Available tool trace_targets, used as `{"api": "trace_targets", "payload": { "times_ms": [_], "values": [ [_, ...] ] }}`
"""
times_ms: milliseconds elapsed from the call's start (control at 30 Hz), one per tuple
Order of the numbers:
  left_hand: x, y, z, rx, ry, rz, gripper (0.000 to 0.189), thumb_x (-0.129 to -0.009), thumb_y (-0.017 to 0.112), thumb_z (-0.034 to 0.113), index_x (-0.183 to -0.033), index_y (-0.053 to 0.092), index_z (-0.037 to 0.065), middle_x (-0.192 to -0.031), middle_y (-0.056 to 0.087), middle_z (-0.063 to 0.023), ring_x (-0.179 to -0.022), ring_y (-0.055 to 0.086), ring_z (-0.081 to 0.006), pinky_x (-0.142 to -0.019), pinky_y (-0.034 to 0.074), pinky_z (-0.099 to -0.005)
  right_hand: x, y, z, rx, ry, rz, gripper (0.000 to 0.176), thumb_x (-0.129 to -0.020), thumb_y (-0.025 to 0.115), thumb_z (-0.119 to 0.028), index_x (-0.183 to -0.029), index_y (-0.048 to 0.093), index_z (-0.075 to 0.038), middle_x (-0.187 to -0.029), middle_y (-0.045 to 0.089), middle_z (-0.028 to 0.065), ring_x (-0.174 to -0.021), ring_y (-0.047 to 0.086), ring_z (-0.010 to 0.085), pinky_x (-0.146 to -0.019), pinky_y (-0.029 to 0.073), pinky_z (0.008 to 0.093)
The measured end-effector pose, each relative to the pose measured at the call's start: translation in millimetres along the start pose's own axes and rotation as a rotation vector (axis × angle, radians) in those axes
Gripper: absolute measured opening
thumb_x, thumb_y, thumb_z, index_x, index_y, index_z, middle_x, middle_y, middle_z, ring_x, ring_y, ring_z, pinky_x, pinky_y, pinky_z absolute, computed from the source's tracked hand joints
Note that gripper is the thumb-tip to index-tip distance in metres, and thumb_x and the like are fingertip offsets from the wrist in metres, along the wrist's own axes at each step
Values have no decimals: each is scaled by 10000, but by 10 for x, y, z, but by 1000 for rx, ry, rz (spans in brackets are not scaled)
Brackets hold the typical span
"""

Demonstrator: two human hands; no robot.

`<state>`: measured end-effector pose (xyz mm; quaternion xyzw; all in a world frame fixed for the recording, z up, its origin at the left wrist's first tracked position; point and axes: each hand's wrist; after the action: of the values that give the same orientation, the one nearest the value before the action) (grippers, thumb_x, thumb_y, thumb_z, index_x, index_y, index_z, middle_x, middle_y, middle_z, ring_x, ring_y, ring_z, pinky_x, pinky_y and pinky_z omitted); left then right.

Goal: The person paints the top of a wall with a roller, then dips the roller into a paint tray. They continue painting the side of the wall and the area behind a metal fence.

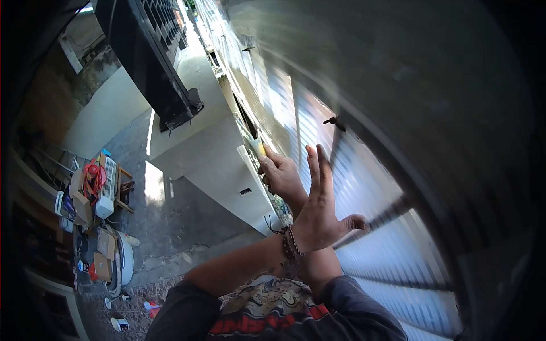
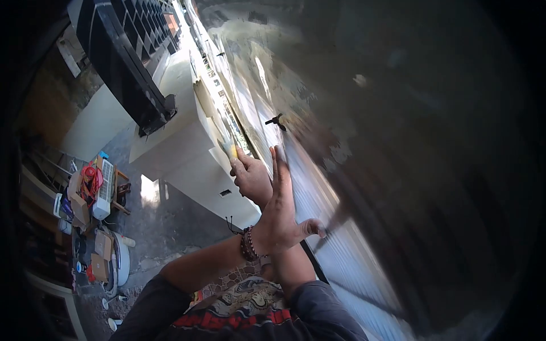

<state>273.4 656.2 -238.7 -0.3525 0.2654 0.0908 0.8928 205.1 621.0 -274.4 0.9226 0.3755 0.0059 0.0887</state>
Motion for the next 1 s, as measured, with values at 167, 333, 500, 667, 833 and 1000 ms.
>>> {"api": "trace_targets", "payload": {
  "times_ms": [167,333,500,667,833,1000],
  "values": [
    [26,-36,136,55,-83,19,1362,-646,608,736,-1425,-139,-95,-1477,-37,-390,-1412,8,-460,-1139,162,-513,723,26,246,23,-136,176,421,-957,532,-227,-1337,514,-46,-717,549,-11,-520,452,58,-469,384,212],
    [145,3,411,137,-287,-14,1176,-745,668,537,-1451,-67,-50,-1449,130,-389,-1365,220,-463,-1010,431,-483,483,-19,89,-69,-24,84,419,-959,544,-229,-1327,520,-29,-728,559,-15,-530,452,48,-474,375,204],
    [192,20,385,135,-226,-22,981,-854,653,333,-1457,-23,-45,-1445,154,-385,-1336,293,-450,-1057,381,-484,658,20,96,51,-114,198,411,-958,548,-233,-1334,523,-66,-691,546,-22,-525,451,47,-466,374,206],
    [173,-17,533,63,-297,-22,1001,-853,678,311,-1459,-36,-43,-1447,156,-383,-1355,260,-447,-1071,360,-481,903,-8,-126,28,-91,193,416,-957,557,-244,-1335,523,-75,-679,531,-33,-521,438,43,-463,364,206],
    [59,-224,793,184,-431,-232,1212,-782,725,423,-1373,-146,-178,-1425,-39,-465,-1392,3,-509,-1159,99,-476,1073,2,75,-35,-174,177,442,-945,599,-254,-1335,520,-62,-735,549,-39,-604,455,32,-542,375,194],
    [97,18,657,-5,-348,-234,1339,-732,723,532,-1336,-248,-164,-1395,-79,-493,-1366,-40,-549,-1146,90,-510,1186,-108,203,-442,-29,231,462,-870,658,-102,-1299,528,11,-1533,111,57,-807,570,72,-739,490,234]
  ]
}}
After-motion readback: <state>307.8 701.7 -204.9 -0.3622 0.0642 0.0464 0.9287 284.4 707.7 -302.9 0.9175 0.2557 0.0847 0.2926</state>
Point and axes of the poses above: each hand's wrist, its own x-axis away from the middle knuckle, its own y-axis out of the palm, z = x × y
